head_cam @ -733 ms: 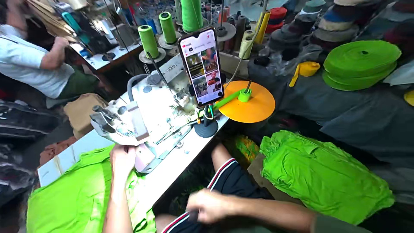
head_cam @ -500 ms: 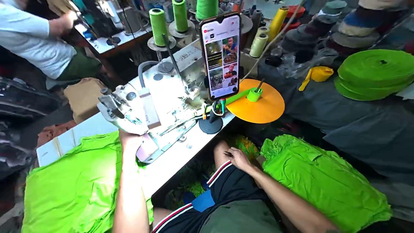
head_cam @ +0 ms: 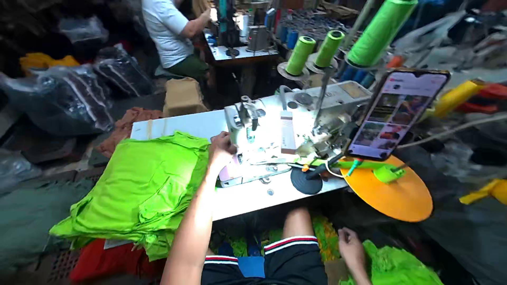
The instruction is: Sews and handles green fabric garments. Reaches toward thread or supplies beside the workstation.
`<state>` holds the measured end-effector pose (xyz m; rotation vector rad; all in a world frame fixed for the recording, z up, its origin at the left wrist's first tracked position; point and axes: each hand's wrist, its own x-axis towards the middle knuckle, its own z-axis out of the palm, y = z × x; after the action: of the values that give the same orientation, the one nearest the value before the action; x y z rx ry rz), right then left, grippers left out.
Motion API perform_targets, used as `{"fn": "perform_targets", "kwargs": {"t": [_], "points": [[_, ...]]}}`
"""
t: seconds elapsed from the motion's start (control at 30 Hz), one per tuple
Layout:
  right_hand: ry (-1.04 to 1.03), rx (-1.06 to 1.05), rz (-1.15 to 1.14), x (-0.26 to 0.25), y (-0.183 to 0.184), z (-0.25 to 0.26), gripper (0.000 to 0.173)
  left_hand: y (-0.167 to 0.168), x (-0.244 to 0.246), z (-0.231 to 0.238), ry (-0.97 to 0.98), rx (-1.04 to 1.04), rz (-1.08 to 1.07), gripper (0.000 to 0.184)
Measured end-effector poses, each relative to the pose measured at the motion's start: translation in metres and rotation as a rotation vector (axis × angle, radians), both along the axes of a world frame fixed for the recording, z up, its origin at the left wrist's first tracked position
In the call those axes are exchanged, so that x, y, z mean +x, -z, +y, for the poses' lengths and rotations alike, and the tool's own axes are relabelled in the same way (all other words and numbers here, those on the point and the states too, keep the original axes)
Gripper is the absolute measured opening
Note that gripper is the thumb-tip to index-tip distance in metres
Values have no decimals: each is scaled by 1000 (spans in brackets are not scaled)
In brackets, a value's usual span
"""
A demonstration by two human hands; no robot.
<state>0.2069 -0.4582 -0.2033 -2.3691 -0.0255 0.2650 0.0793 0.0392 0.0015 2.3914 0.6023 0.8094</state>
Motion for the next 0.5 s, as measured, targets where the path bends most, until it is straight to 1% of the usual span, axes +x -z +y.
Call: {"fn": "perform_targets", "kwargs": {"t": [0.13, 0.23, 0.33, 0.5], "points": [[-198, -21, -90, -44, 9, 38, 38, 0, 4, 3, 13, 14, -36, 13], [-345, -15, -256, -56, 2, 64, 30, 4, 8, 8, 10, 32, -20, 14], [-499, 72, -364, -59, -10, 83, 25, 6, 9, 10, 20, 31, -15, 15], [-714, 142, -329, -71, -33, 105, 26, 11, 2, 7, 34, 46, -32, 12]]}}
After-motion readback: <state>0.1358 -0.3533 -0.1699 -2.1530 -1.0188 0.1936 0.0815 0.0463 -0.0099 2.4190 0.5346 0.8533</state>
